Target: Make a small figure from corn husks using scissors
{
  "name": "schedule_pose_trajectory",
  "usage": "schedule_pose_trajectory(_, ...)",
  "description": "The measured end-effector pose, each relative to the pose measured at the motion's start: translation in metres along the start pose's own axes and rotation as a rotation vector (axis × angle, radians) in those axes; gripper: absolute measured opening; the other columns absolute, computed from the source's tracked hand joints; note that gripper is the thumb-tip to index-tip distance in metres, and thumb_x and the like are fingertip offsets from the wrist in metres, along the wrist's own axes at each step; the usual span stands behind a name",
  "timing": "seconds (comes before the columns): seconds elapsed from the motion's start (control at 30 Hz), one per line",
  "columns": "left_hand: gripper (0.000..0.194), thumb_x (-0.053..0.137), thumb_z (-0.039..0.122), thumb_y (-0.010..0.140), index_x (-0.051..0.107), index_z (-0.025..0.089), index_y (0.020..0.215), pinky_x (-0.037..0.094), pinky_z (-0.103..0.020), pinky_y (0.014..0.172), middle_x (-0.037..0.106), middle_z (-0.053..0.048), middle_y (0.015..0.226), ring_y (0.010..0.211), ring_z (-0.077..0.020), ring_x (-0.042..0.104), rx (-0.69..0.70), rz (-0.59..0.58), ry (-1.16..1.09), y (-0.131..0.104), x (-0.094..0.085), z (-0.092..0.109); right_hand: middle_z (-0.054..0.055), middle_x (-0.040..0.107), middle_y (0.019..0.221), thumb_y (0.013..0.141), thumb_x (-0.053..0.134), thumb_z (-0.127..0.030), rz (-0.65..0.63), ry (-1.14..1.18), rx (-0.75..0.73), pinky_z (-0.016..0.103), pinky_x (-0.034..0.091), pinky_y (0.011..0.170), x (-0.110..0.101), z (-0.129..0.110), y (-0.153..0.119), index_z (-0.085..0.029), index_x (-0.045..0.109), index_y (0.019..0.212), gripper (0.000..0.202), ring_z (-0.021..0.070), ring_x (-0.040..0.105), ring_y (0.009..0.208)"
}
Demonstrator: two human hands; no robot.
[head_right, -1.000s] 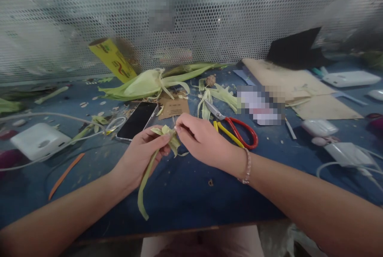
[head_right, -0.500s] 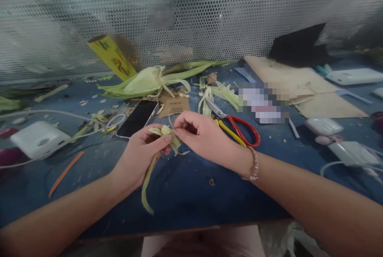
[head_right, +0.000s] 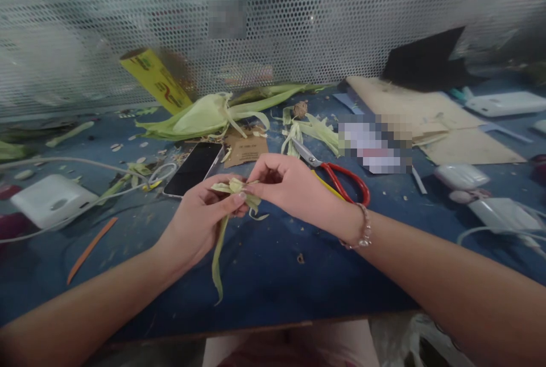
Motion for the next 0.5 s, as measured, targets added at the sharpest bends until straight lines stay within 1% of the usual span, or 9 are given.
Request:
schedule_pose_trajectory(0.1,0.024,0.076,0.021,0.060,0.065,0.015,0.081,0.049,-0.021,0.057,0.065,0.001,0.066,0.054,-0.0085,0.058,-0.029,-0.001,-0.075,0.000,0.001,0.002,0.000,0.058,0.068,0.069,0.066,-0.026,0.078,-0.017,-0.051,0.024,0.043,0.056,-0.003,-0.002,0.001,-0.016,0.058,0.064,0.014,0.0103,0.053,0.061)
schedule_pose_trajectory(0.17,0.022,0.074,0.026,0.062,0.066,0.014,0.078,0.049,-0.022,0.056,0.065,-0.001,0.066,0.055,-0.0096,0.059,-0.037,-0.005,-0.116,0.000,0.003,0.002,0.001,0.059,0.070,0.068,0.067,-0.022,0.121,-0.073,-0.091,0.024,0.044,0.060,-0.003,-0.004,0.000,-0.016,0.060,0.063,0.010,0.0110,0.055,0.065)
schedule_pose_trajectory(0.23,0.019,0.073,0.029,0.064,0.066,0.014,0.073,0.049,-0.022,0.056,0.064,-0.001,0.063,0.055,-0.0097,0.058,-0.037,0.012,-0.107,-0.001,0.004,0.002,0.000,0.059,0.068,0.070,0.065,-0.018,0.125,-0.142,-0.120,0.024,0.043,0.059,-0.001,-0.007,-0.003,-0.017,0.062,0.064,0.007,0.0106,0.054,0.063)
schedule_pose_trajectory(0.3,0.016,0.072,0.028,0.065,0.066,0.014,0.069,0.049,-0.022,0.056,0.063,0.000,0.062,0.055,-0.0094,0.058,-0.031,0.047,-0.068,-0.002,0.004,0.001,-0.001,0.060,0.065,0.072,0.064,-0.017,0.111,-0.188,-0.143,0.023,0.043,0.058,0.003,-0.011,-0.006,-0.017,0.064,0.064,0.008,0.0103,0.055,0.061)
schedule_pose_trajectory(0.4,0.013,0.069,0.029,0.069,0.066,0.016,0.068,0.051,-0.025,0.061,0.063,0.000,0.064,0.059,-0.0105,0.059,0.024,0.075,-0.022,-0.003,0.003,0.001,-0.001,0.060,0.065,0.073,0.065,-0.019,0.131,-0.217,-0.183,0.024,0.043,0.059,0.006,-0.015,-0.008,-0.018,0.063,0.064,0.010,0.0110,0.056,0.063)
schedule_pose_trajectory(0.5,0.013,0.068,0.031,0.070,0.068,0.018,0.070,0.049,-0.026,0.068,0.065,0.000,0.067,0.065,-0.0115,0.059,0.089,0.097,0.019,-0.004,0.000,0.000,0.000,0.060,0.068,0.074,0.064,-0.018,0.160,-0.237,-0.205,0.025,0.044,0.064,0.007,-0.016,-0.007,-0.018,0.059,0.062,0.012,0.0129,0.057,0.068)
Point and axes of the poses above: each hand's wrist, its own y-axis towards the middle knuckle, its own x-axis out of the palm, z = x × y, the point moved 3 cm from there along y, towards the middle knuckle
